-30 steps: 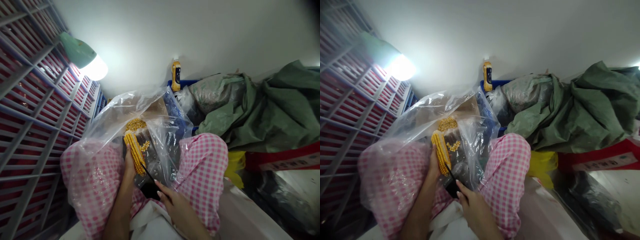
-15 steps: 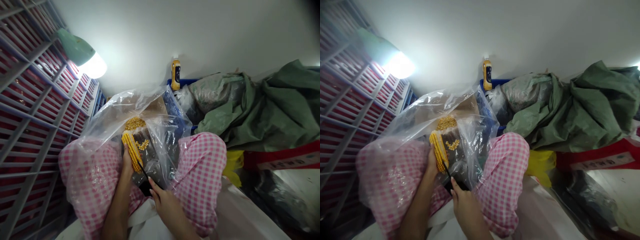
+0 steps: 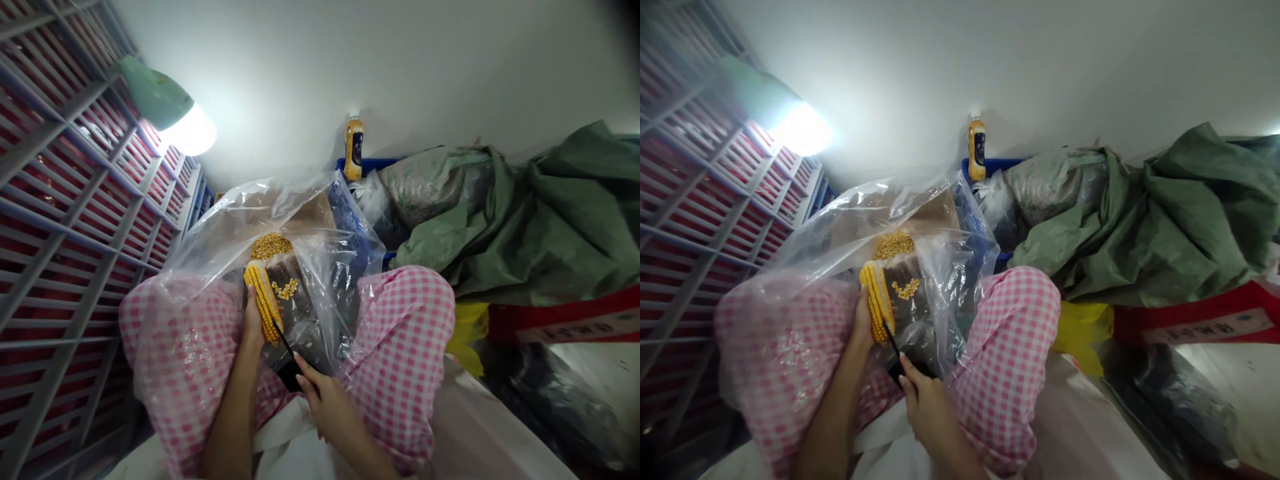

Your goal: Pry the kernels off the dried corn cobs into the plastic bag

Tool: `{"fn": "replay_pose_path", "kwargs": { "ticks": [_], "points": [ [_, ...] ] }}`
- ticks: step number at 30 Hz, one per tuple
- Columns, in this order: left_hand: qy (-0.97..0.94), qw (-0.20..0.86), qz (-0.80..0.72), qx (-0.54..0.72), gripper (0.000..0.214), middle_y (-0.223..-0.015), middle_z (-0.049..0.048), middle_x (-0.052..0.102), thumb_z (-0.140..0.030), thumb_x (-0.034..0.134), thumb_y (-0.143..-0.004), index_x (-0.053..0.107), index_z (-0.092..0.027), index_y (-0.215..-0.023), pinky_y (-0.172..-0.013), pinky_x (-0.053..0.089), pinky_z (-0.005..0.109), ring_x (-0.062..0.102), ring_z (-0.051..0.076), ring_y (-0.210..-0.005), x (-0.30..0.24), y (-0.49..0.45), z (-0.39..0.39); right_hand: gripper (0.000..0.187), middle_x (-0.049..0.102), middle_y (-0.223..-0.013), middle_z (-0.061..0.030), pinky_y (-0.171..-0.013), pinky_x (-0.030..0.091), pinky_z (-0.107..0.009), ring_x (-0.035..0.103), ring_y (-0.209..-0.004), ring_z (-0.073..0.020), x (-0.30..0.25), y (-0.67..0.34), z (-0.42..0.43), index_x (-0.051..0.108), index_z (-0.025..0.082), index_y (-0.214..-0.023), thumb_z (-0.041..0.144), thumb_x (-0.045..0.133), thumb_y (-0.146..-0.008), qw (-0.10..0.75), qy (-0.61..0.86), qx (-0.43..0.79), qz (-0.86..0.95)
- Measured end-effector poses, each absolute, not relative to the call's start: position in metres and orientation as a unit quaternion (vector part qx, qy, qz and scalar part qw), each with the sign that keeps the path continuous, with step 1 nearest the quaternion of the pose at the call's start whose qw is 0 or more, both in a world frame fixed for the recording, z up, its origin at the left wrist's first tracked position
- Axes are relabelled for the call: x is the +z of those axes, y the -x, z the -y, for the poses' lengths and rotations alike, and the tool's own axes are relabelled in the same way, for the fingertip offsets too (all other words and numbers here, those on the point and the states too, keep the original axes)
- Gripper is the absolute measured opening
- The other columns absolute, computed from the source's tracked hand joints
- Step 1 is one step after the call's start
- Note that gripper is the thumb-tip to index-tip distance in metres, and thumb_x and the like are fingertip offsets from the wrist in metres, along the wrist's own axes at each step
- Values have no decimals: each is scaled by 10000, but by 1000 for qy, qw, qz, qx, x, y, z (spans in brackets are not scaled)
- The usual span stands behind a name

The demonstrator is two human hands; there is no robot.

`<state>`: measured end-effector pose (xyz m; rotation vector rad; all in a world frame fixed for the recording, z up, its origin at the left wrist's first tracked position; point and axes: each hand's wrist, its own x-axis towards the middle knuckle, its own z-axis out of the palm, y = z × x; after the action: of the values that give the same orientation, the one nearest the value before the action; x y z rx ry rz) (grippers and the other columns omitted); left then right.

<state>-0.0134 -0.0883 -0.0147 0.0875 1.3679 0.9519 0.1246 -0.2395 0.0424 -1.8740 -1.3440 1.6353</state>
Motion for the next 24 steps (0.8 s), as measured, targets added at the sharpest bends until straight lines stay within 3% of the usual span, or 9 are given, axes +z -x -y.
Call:
{"fn": "replay_pose_path", "kwargs": {
  "ticks": [2, 4, 7, 10, 13, 17, 19, 22, 24],
  "points": [
    [-54, 662, -623, 414, 583, -553, 67, 617, -581, 268, -911, 611, -117, -828, -375, 455, 277, 593, 190, -424, -13, 12, 88, 494, 500, -444, 45, -366, 389, -201, 453, -328, -120, 39, -126, 237, 415, 234, -1421, 349, 371, -943, 166, 625, 656, 388],
    [-67, 654, -634, 407, 590, -539, 70, 609, -582, 267, -910, 613, -114, -817, -369, 448, 283, 581, 192, -410, -12, 11, 89, 511, 374, -382, 87, -317, 347, -184, 378, -286, -108, 36, -125, 235, 387, 217, -1436, 351, 368, -944, 175, 615, 686, 346],
    [-76, 651, -638, 404, 596, -529, 69, 608, -597, 267, -900, 616, -115, -868, -356, 431, 292, 561, 197, -385, -13, 10, 91, 474, 497, -458, 42, -311, 332, -178, 398, -295, -98, 40, -121, 234, 441, 251, -1406, 322, 380, -941, 161, 649, 636, 386],
    [-76, 655, -637, 398, 637, -521, 67, 607, -642, 269, -876, 617, -112, -934, -343, 416, 297, 554, 206, -374, -15, 11, 92, 434, 675, -725, -52, -355, 356, -177, 454, -338, -78, 47, -116, 234, 509, 290, -1356, 287, 403, -936, 149, 673, 563, 457],
    [-76, 655, -641, 393, 648, -525, 70, 612, -648, 269, -873, 620, -106, -936, -351, 421, 293, 560, 202, -381, -17, 11, 92, 442, 653, -676, -41, -356, 362, -180, 459, -338, -86, 47, -116, 233, 490, 280, -1371, 295, 383, -942, 156, 666, 581, 441],
    [-83, 648, -645, 397, 619, -515, 68, 615, -612, 269, -892, 620, -103, -913, -355, 427, 287, 548, 190, -364, -17, 11, 90, 504, 409, -418, 67, -340, 386, -201, 414, -307, -118, 41, -119, 230, 359, 228, -1449, 318, 338, -954, 156, 622, 684, 346],
    [-82, 651, -642, 397, 629, -508, 66, 614, -610, 257, -895, 622, -99, -924, -350, 424, 288, 541, 189, -353, -17, 11, 90, 486, 501, -476, 34, -423, 454, -240, 477, -357, -130, 41, -118, 230, 404, 240, -1427, 305, 356, -948, 152, 639, 648, 385],
    [-76, 661, -637, 389, 654, -504, 70, 614, -611, 223, -898, 622, -94, -934, -353, 430, 294, 550, 198, -362, -15, 11, 90, 440, 693, -777, -82, -659, 515, -310, 645, -612, -185, 45, -113, 231, 519, 244, -1351, 256, 390, -930, 154, 674, 525, 496],
    [-77, 664, -635, 387, 658, -500, 68, 610, -610, 216, -899, 618, -92, -953, -355, 432, 298, 553, 203, -363, -15, 12, 90, 449, 703, -788, -87, -647, 516, -305, 658, -630, -192, 47, -111, 230, 496, 236, -1368, 250, 373, -936, 147, 674, 529, 494]
  ]
}}
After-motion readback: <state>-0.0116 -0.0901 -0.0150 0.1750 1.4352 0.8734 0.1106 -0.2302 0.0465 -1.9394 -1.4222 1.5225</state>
